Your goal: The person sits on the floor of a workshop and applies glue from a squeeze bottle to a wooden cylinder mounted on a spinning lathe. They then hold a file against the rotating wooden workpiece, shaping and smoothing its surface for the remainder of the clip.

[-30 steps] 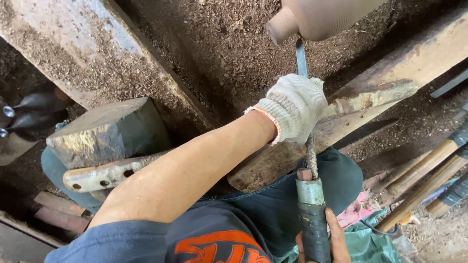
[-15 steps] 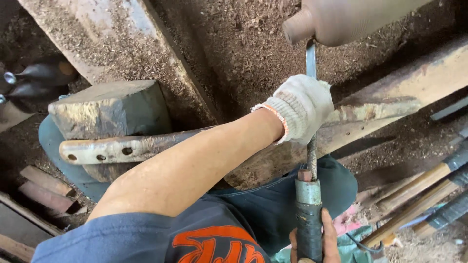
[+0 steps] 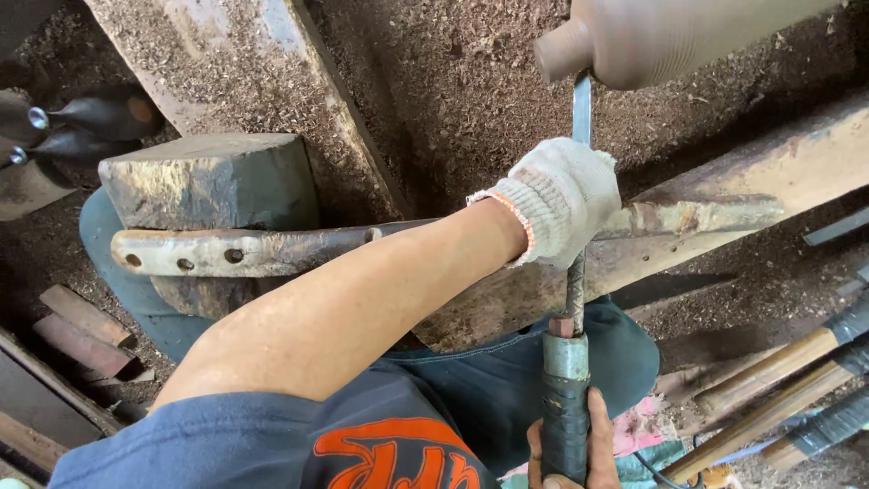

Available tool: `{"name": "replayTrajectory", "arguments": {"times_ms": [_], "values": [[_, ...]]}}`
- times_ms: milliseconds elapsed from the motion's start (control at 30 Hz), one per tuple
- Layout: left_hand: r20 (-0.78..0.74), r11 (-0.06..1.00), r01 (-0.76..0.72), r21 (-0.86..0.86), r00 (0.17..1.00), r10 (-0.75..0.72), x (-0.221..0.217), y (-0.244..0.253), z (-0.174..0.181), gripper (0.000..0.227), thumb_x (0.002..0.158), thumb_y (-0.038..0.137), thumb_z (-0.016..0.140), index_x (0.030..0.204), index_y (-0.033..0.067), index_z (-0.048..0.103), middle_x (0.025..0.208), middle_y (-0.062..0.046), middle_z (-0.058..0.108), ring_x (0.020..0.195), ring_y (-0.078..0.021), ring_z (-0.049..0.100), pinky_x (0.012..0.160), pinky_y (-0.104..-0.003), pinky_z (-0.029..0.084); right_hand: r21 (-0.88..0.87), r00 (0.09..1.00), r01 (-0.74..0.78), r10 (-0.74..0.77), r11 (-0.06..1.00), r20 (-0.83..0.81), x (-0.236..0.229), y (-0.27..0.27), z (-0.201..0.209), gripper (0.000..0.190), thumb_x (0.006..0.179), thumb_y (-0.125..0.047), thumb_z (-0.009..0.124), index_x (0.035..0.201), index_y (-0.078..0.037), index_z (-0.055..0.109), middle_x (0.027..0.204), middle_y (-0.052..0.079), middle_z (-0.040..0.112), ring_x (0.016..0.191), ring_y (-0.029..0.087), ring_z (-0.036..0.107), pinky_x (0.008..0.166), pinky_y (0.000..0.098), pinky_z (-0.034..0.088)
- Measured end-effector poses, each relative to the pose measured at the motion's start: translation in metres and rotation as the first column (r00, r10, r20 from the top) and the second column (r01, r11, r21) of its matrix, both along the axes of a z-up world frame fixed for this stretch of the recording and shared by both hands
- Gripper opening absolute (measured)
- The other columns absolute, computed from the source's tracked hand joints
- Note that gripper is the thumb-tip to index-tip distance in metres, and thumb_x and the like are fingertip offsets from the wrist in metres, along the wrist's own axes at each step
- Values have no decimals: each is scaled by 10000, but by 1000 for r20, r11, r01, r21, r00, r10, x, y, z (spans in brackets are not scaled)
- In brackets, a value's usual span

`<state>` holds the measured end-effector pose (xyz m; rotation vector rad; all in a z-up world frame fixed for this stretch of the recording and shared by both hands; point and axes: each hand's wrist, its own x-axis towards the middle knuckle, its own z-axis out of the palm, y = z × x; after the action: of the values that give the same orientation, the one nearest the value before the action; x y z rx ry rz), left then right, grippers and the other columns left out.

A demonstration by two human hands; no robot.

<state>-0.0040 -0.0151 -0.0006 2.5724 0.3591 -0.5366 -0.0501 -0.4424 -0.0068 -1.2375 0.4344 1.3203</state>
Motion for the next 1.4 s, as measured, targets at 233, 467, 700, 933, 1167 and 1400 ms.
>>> {"name": "replayTrajectory", "arguments": {"times_ms": [233,467,700,933,1167,1400], "values": [[-97,998,47,-35,994,-50,7,5,13,257,600,218,827,836,124,789,895,-132,712,859,-340,725,746,-429,583,128,997,-78,77,989,8,1,8,12,1196,672,-55,807,1687,-258,208,969,354,612,640,264,643,502,342,530],[-42,997,38,-71,998,-41,2,8,4,257,626,214,818,858,108,789,919,-153,715,868,-346,725,757,-434,587,-2,989,-79,78,997,128,-12,2,24,1128,672,-100,811,1651,-198,261,1016,331,641,789,276,694,570,345,565],[-16,990,49,-134,999,-52,-2,15,-1,261,602,204,810,842,107,784,913,-157,709,871,-353,722,761,-435,582,45,959,7,-20,999,282,-27,36,45,1017,762,-145,881,1618,-128,331,1191,259,619,839,283,675,658,333,546],[49,983,91,-159,995,-84,-5,19,-5,235,614,215,802,814,96,770,877,-162,703,833,-350,722,714,-437,584,-609,915,-73,-190,790,-356,-9,9,1,620,897,-715,486,1093,-147,642,576,213,589,354,263,506,328,371,397],[9,984,80,-159,997,-79,-3,19,2,287,606,249,832,842,95,779,924,-159,695,860,-342,722,742,-422,583,-624,961,-1,-172,782,-217,-4,20,8,503,920,-637,445,1125,-222,644,575,176,573,354,232,454,327,342,358],[-71,992,63,-111,995,-71,2,14,9,349,602,276,857,892,98,777,962,-152,699,880,-335,723,758,-425,585,-164,926,-156,203,974,319,-19,-4,16,716,915,-343,727,1551,-225,422,957,291,661,625,243,663,559,313,534]]}}
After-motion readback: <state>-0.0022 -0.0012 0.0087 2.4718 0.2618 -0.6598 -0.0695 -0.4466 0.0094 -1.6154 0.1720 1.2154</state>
